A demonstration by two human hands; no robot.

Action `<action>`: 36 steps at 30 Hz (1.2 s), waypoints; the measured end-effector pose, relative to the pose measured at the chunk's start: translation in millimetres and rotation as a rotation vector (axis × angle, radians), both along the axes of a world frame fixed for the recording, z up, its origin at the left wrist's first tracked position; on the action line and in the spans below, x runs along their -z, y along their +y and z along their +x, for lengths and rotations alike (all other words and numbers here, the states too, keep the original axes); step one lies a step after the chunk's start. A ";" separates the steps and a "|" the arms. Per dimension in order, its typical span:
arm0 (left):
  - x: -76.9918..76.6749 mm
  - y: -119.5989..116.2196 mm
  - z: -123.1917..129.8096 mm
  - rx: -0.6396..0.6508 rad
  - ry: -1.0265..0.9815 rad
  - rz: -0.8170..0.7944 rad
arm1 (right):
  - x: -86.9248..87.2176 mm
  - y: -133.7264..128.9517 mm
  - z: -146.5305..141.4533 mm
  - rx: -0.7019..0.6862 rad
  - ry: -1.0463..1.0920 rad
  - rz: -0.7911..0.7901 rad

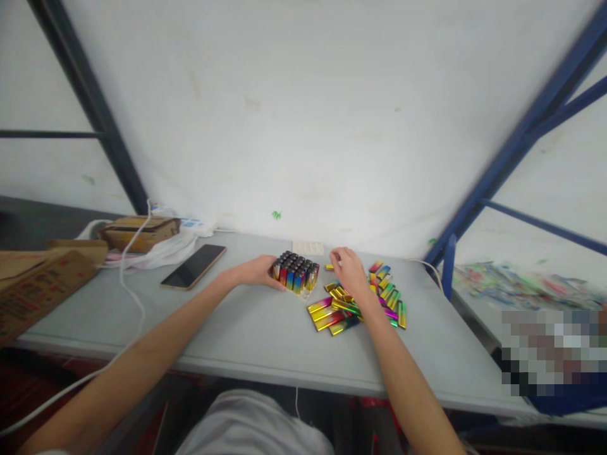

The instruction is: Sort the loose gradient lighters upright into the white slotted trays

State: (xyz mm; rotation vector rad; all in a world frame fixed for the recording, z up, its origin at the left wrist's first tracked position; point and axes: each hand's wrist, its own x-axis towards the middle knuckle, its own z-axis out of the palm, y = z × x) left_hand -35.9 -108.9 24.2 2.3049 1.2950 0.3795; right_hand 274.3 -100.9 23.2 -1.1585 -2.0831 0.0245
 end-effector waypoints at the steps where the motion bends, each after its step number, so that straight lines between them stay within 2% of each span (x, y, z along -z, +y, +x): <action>1: 0.0 0.0 0.1 -0.006 0.007 -0.002 | 6.3 5.1 3.9 0.009 -0.045 0.004; 6: 0.7 0.3 0.1 0.001 0.004 0.004 | 30.4 18.7 13.2 -0.045 -0.240 -0.173; 9: 1.3 0.6 0.1 0.000 0.003 -0.009 | 31.8 20.5 11.8 -0.017 -0.315 -0.206; 12: 1.3 1.0 0.2 -0.015 0.019 -0.008 | 27.5 20.8 9.1 0.052 -0.319 -0.169; 15: 0.8 1.0 0.3 -0.027 0.040 -0.005 | 20.7 18.8 6.4 0.088 -0.167 -0.095; 19: 0.5 0.9 0.3 -0.013 0.019 -0.017 | 10.9 11.3 1.8 0.029 0.044 -0.103; 24: 2.3 1.7 -0.6 0.010 -0.015 -0.025 | 6.9 5.3 -5.0 0.011 0.298 -0.200; 30: 5.8 4.5 -2.9 0.038 -0.022 -0.019 | 0.5 2.1 -12.7 -0.179 0.460 -0.332; 36: 6.9 5.0 -3.9 0.065 -0.035 0.001 | -6.6 -11.5 -25.8 -0.324 0.720 -0.546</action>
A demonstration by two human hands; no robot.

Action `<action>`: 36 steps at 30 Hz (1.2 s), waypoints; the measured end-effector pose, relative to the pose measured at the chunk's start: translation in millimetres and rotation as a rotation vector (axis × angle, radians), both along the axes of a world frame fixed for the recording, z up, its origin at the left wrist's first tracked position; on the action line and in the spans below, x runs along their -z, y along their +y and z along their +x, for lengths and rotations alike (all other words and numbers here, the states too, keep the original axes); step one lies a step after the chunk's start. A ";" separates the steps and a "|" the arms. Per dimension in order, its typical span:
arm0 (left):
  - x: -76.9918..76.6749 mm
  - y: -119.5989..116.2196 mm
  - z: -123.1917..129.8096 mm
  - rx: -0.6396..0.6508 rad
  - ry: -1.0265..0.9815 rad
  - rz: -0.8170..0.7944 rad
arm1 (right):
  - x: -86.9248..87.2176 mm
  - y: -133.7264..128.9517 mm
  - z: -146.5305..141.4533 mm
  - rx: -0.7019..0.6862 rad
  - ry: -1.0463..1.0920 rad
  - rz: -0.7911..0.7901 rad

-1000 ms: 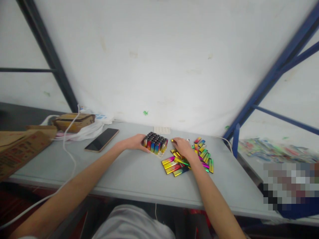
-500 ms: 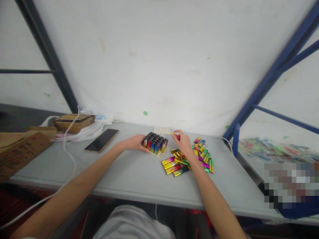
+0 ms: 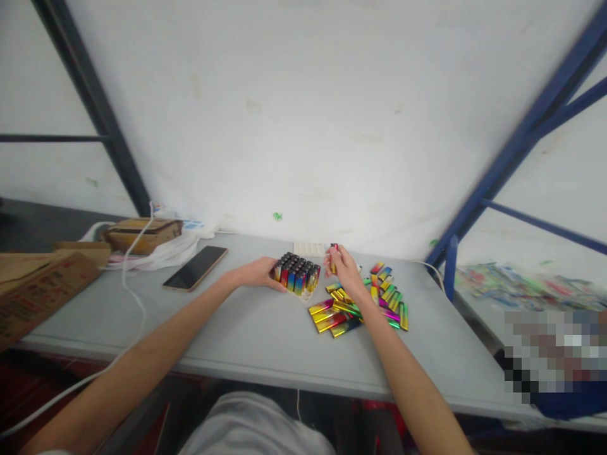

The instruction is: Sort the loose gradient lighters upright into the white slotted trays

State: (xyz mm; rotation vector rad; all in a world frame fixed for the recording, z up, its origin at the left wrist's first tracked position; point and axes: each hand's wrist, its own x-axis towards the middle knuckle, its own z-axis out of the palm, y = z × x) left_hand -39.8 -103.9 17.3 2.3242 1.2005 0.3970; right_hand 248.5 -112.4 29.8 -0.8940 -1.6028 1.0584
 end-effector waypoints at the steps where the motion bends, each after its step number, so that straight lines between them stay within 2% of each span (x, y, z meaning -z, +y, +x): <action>1: -0.1 -0.4 0.1 -0.002 0.002 0.004 | -1.6 -2.1 -2.1 -0.005 0.033 -0.030; 5: -0.7 -1.5 1.0 -0.021 0.021 0.006 | -5.4 -8.0 -9.1 0.033 0.085 -0.146; 8: 0.1 -0.9 1.0 -0.023 0.025 0.000 | -0.4 -8.8 -13.3 0.072 0.035 -0.157; 13: 2.0 0.8 -0.1 -0.001 0.000 0.003 | 14.1 -6.1 -17.5 0.220 -0.208 0.033; 17: 1.2 0.1 0.2 0.002 0.001 -0.008 | 15.2 -6.7 -19.3 0.297 -0.321 0.182; 25: -0.6 -1.0 0.5 -0.010 0.008 -0.008 | 5.6 -14.8 -19.6 0.246 -0.341 0.259; 31: -0.5 -0.6 0.6 -0.023 0.023 -0.006 | -11.2 -28.2 -15.3 0.126 -0.273 0.267; 36: -2.0 -2.8 1.7 -0.025 0.008 -0.006 | -20.8 -35.4 -17.2 0.148 -0.386 0.526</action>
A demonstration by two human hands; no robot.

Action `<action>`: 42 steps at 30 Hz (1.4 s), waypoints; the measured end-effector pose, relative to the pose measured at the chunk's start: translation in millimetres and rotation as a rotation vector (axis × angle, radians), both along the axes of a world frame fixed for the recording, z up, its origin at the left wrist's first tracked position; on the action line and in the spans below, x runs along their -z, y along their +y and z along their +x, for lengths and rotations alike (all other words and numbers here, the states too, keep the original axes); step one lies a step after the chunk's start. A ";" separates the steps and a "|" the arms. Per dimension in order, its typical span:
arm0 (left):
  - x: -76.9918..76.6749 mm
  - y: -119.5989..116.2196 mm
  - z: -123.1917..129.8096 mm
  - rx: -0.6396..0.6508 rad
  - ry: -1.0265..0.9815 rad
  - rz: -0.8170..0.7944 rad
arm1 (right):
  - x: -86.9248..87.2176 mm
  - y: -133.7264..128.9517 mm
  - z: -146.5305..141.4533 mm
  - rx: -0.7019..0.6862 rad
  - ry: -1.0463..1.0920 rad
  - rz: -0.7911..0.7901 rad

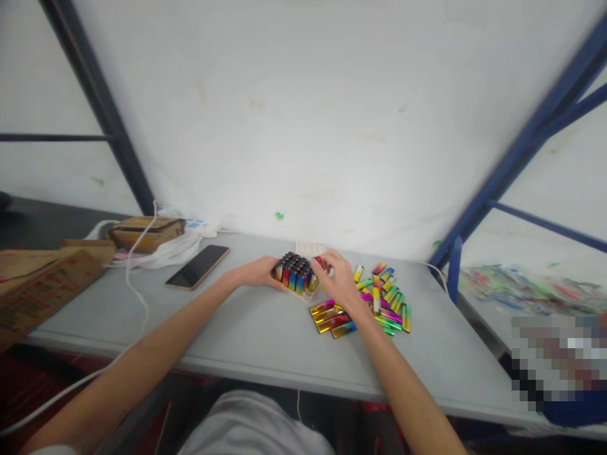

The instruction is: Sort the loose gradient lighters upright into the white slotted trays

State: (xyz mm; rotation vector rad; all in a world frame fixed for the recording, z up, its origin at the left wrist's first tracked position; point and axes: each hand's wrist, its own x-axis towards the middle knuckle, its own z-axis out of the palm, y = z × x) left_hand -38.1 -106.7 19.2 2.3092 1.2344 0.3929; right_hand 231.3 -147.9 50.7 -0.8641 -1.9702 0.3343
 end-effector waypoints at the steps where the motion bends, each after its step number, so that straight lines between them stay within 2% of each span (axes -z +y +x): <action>1: -0.4 -0.6 0.2 -0.002 -0.001 -0.001 | 0.6 -0.1 -0.8 -0.004 -0.039 0.021; 6: -1.5 -1.6 0.3 0.000 -0.022 -0.010 | 10.1 4.0 -2.7 -0.072 -0.165 -0.096; 9: -1.1 -1.2 0.0 0.002 -0.021 -0.010 | 12.6 6.9 -0.8 -0.088 -0.190 -0.105; 24: 3.3 2.4 -0.7 0.005 0.008 0.005 | 5.7 9.6 12.0 -0.160 -0.198 -0.168; 35: 0.3 0.1 0.0 -0.001 0.021 0.018 | 2.7 7.9 12.6 -0.208 -0.217 -0.202; 38: 0.3 0.6 0.1 0.000 0.028 0.017 | 4.1 11.9 14.0 -0.144 -0.211 -0.179; 42: 0.3 1.0 0.2 -0.001 0.022 -0.007 | 7.9 30.3 32.3 0.189 -0.179 -0.051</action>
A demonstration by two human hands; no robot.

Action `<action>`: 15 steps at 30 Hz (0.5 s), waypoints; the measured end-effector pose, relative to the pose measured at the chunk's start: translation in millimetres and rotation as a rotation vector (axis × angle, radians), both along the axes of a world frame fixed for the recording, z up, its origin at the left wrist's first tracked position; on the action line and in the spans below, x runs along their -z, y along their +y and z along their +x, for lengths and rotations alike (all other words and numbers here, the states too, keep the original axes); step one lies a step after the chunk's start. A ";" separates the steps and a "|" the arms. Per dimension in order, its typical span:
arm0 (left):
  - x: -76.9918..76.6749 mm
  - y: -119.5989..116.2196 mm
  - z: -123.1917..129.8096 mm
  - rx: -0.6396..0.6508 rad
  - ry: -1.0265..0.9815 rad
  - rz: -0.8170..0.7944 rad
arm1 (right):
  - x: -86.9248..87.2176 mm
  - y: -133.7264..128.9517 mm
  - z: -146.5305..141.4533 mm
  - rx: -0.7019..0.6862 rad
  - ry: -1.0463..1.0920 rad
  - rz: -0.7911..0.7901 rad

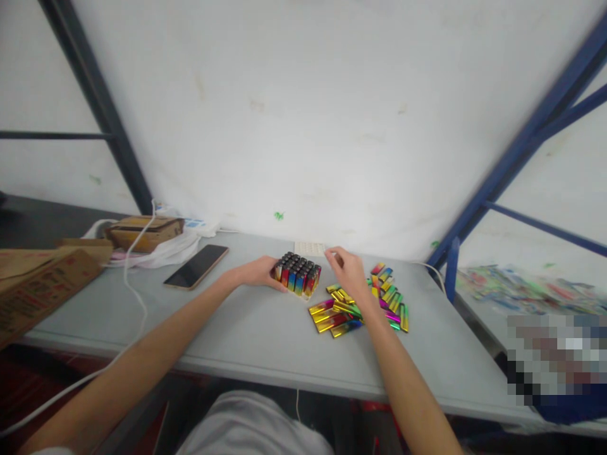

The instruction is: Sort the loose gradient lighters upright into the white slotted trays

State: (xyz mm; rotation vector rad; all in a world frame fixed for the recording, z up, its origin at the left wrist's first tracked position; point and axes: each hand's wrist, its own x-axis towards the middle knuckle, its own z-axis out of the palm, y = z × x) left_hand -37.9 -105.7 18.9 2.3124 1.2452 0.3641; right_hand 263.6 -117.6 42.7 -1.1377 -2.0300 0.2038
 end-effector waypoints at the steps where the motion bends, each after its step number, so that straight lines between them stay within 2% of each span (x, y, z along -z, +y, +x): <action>1: -0.2 -0.1 0.0 -0.003 -0.004 -0.005 | 1.9 5.7 7.4 0.086 -0.044 0.033; 4: -1.0 -0.8 0.0 -0.005 -0.009 -0.012 | 11.2 19.5 29.8 0.325 -0.271 0.003; 6: -1.3 -1.0 -0.2 0.002 -0.015 -0.012 | 19.9 23.9 40.3 0.483 -0.415 -0.104; 8: -1.0 -0.8 -0.3 0.004 -0.020 -0.011 | 28.4 26.0 45.1 0.572 -0.514 -0.219; 12: 0.6 0.4 -0.2 -0.011 -0.012 -0.002 | 38.9 33.5 43.0 0.588 -0.597 -0.292; 15: 1.7 1.3 0.0 -0.029 0.015 -0.004 | 41.9 44.0 39.5 0.514 -0.483 -0.268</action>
